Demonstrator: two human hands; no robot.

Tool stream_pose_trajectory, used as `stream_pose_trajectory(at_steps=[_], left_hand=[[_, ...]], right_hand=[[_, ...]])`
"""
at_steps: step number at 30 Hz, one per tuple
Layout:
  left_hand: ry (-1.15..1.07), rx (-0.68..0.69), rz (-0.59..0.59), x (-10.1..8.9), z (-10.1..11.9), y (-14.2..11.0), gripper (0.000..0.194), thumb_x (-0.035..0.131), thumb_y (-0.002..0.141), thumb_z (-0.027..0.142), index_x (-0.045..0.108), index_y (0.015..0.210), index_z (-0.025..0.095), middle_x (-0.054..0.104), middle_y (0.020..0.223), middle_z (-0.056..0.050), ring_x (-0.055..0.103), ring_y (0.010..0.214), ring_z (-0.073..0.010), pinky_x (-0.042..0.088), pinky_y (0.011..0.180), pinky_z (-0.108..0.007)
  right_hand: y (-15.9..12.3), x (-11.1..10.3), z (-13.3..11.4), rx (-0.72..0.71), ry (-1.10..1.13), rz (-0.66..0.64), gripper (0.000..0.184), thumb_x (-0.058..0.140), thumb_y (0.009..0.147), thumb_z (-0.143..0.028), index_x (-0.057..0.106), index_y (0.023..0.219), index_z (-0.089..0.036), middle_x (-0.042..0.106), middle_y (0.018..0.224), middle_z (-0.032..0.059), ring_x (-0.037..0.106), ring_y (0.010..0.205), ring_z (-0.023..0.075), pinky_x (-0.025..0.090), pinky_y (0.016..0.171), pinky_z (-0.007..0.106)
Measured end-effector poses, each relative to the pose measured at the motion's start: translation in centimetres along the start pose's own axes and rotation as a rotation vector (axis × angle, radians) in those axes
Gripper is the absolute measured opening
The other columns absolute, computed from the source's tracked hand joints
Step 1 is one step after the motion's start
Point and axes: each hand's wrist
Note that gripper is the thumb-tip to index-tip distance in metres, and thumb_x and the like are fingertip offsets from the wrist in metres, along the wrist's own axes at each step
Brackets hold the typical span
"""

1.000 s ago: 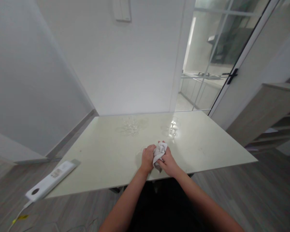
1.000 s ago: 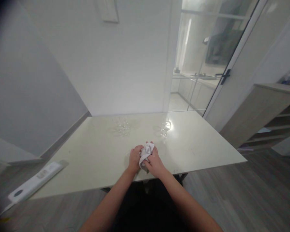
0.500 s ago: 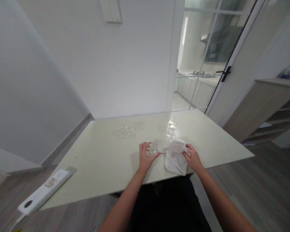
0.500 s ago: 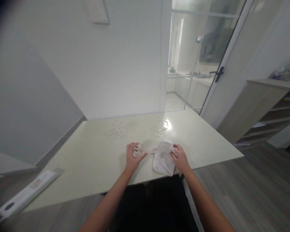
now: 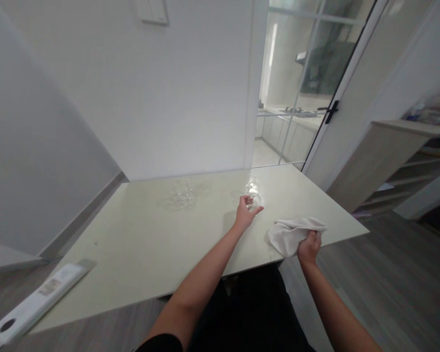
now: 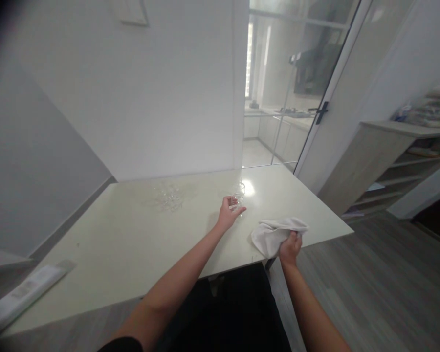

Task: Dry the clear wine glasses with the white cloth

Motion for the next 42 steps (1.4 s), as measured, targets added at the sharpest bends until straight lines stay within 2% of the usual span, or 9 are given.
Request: stream_pose_trajectory(at_steps=[2,3,7,10,13,15,23,33,42], left_hand=[[-0.018,-0.011,-0.004,0.7,-0.2,0.3,0.061,0.081,0.06,0.031,0.041,0.104,0.022,0.057,0.106,-0.008,0.057,0.096,-0.0188,0.049,0.08,-0.035],[-0.025,-0.016,-0.006,1.0,-0.3,0.5,0.061,0.081,0.06,0.032,0.04,0.104,0.022,0.056,0.106,-0.008,0.057,0.097,-0.019,0.049,0.081,-0.035],[-0.031,-0.031,0.005,2.0,-0.7,1.1,0.059,0.08,0.062,0.033,0.039,0.102,0.021,0.054,0.106,-0.008,0.056,0.099,-0.0193,0.048,0.081,-0.034],[0.033,-0.011,0.039,2.4,-1.1,1.2,0.061,0.081,0.059,0.032,0.04,0.103,0.02,0.05,0.108,-0.008,0.055,0.096,-0.0184,0.048,0.077,-0.032],[0.136,0.014,0.095,2.3,-1.9,0.6,0.064,0.082,0.058,0.031,0.04,0.106,0.02,0.048,0.105,-0.006,0.053,0.089,-0.0157,0.047,0.075,-0.03],[0.188,0.007,0.109,2.2,-2.6,0.0,0.059,0.079,0.061,0.028,0.04,0.105,0.02,0.048,0.1,-0.003,0.052,0.081,-0.0129,0.045,0.074,-0.029],[0.207,-0.067,0.046,1.7,-5.0,-0.1,0.038,0.069,0.07,0.018,0.041,0.096,0.019,0.05,0.088,0.001,0.051,0.068,-0.0094,0.042,0.067,-0.025],[0.254,-0.081,0.06,1.7,-4.8,0.3,0.036,0.07,0.069,0.02,0.042,0.091,0.02,0.05,0.079,0.004,0.049,0.062,-0.0087,0.039,0.062,-0.023],[0.226,-0.085,0.062,1.5,-4.9,0.5,0.027,0.067,0.071,0.019,0.045,0.086,0.019,0.052,0.074,0.004,0.05,0.061,-0.0094,0.039,0.061,-0.023]], right_hand=[[0.1,-0.1,0.0,0.033,0.054,0.105,0.042,0.034,0.089,-0.043,0.055,0.109,-0.013,0.06,0.108,0.0138,0.056,0.102,0.0259,0.043,0.091,0.041],[0.1,-0.1,0.0,0.026,0.072,0.117,0.043,0.034,0.089,-0.043,0.053,0.114,-0.013,0.058,0.115,0.0149,0.054,0.109,0.0261,0.04,0.096,0.041],[-0.2,0.4,0.1,-0.028,0.092,0.087,0.05,0.031,0.09,-0.044,0.041,0.127,-0.012,0.048,0.131,0.0172,0.044,0.125,0.0254,0.031,0.108,0.042],[-0.4,0.5,-0.3,-0.015,0.09,0.107,0.054,0.03,0.089,-0.044,0.037,0.13,-0.008,0.044,0.135,0.0203,0.038,0.131,0.0273,0.031,0.108,0.041],[-0.5,0.4,-0.9,0.043,0.105,0.105,0.055,0.033,0.087,-0.043,0.04,0.128,-0.006,0.044,0.135,0.0218,0.038,0.13,0.0292,0.031,0.108,0.041],[-0.5,0.3,-1.1,0.043,0.107,0.081,0.054,0.033,0.087,-0.043,0.039,0.128,-0.008,0.044,0.135,0.0202,0.039,0.13,0.0284,0.03,0.11,0.042],[-0.5,0.5,-1.1,0.015,0.158,0.053,0.051,0.036,0.086,-0.043,0.041,0.127,-0.012,0.047,0.134,0.0165,0.04,0.129,0.0263,0.03,0.109,0.044],[-0.5,0.4,-0.6,0.008,0.124,0.028,0.05,0.036,0.088,-0.042,0.04,0.129,-0.013,0.046,0.136,0.0164,0.041,0.129,0.0267,0.028,0.11,0.045],[-0.4,0.5,0.1,-0.013,0.133,0.026,0.05,0.037,0.088,-0.043,0.043,0.127,-0.013,0.05,0.131,0.016,0.045,0.126,0.0265,0.032,0.108,0.044]])
Point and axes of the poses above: each hand's wrist, its own y-axis towards the middle knuckle, its own x-axis out of the palm, z = x × y
